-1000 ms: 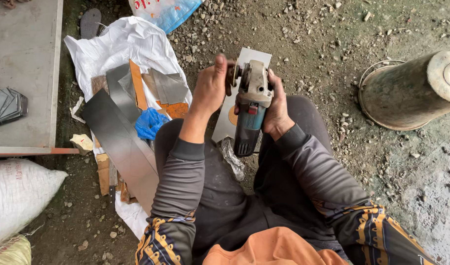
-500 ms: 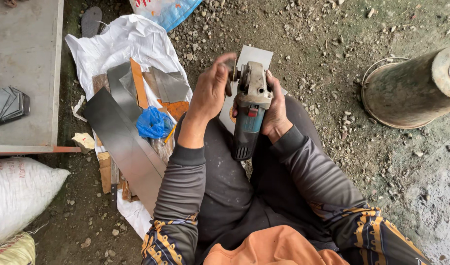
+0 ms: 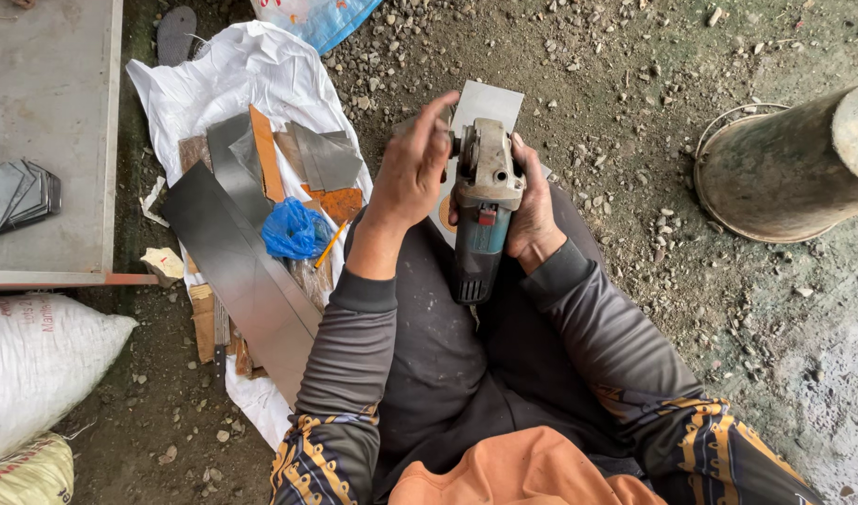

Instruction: The person uses an angle grinder to cut a white ceramic tile placed on a wooden support. They make several angled cuts, then remove the old cutting disc and install a new one before resuming work.

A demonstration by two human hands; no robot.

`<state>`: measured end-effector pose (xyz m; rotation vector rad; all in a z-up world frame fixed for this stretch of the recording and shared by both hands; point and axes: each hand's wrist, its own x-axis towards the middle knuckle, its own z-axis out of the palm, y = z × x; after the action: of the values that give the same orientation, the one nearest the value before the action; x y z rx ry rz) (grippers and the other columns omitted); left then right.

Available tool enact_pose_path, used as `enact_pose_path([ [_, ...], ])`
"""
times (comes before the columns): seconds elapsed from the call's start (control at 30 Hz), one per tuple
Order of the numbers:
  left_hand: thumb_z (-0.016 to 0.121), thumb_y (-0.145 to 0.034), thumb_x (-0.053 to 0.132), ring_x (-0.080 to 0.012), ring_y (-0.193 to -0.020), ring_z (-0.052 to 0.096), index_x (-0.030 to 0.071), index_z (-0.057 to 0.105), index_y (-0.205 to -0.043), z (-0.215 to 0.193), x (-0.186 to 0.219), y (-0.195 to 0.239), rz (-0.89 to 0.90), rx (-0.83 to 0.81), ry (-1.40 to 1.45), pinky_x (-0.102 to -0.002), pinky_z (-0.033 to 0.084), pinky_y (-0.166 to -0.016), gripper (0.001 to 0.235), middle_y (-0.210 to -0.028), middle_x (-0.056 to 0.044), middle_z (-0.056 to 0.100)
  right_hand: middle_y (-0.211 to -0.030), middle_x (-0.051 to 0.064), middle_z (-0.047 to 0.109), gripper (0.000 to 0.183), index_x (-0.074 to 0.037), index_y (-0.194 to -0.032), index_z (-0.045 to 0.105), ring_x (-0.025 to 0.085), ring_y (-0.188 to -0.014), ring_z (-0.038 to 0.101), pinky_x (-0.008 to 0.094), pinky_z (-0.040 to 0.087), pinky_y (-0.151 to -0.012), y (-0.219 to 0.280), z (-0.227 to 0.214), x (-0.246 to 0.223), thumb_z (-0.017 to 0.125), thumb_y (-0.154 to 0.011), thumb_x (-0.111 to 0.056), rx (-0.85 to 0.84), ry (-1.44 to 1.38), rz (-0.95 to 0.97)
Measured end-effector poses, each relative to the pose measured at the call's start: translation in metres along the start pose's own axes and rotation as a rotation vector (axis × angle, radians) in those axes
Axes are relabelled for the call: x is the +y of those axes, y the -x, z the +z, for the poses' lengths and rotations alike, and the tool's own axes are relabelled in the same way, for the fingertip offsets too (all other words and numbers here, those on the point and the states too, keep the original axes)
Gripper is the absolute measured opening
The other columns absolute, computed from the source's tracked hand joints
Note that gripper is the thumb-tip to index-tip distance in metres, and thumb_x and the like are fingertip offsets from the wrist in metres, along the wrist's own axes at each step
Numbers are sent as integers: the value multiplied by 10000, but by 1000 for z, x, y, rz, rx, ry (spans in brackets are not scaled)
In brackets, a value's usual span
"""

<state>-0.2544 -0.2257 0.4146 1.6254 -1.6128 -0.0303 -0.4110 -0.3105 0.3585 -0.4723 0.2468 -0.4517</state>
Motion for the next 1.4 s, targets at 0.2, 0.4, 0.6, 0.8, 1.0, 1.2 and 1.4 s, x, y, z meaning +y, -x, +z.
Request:
enact_pose_path([
  [0.2,199,-1175,595,-291,-974,684,19,553,-1307,-2,-2,6,59,38,101,-435,546,-884,689,-1011,-166,659,-941,206,695,678,-33,-1218,615,370,-735,706,494,608,-671,-2,-1,1,483,-973,-652,-64,-1,27],
  [0.4,106,-1053,685,-186,-624,567,93,705,-1174,5,-16,4,-520,-7,91,-399,452,-591,851,-804,-105,631,-940,203,694,674,-21,-1240,619,369,-761,700,509,598,-671,-7,4,4,468,-990,-628,-42,-1,60],
  [0.6,393,-1135,555,-129,-887,572,101,452,-1562,-18,-3,28,-99,-16,339,-300,516,-826,627,-1187,-77,562,-962,213,689,658,-32,-1247,609,370,-773,702,496,602,-706,-5,4,1,480,-1009,-632,-115,-5,49],
  [0.8,488,-1172,409,-153,-1036,585,137,485,-1577,-24,0,24,-69,7,319,-283,490,-997,488,-1210,-43,579,-1046,226,693,698,-18,-1315,593,378,-828,719,499,610,-753,-4,10,1,464,-1011,-633,-130,0,76],
  [1.0,486,-1108,522,-160,-1012,591,133,377,-1604,-32,-2,29,-38,-90,349,-306,535,-935,639,-1342,-72,539,-1112,206,693,620,-18,-1346,585,381,-820,710,509,612,-736,-4,9,2,486,-1017,-534,-98,55,32],
  [1.2,477,-1110,626,-173,-964,649,72,553,-1390,-15,-28,35,-33,0,295,-341,547,-867,625,-1150,-100,644,-971,214,702,610,-19,-1280,599,377,-734,705,492,608,-671,-7,8,3,485,-1009,-554,-66,80,32],
  [1.4,240,-1227,653,-206,-629,416,-120,472,-887,20,-67,39,-619,-41,-1,-377,333,-607,876,-714,-180,458,-999,216,705,617,-5,-1281,627,364,-780,711,501,602,-699,-10,7,7,501,-1009,-544,-10,94,76],
])
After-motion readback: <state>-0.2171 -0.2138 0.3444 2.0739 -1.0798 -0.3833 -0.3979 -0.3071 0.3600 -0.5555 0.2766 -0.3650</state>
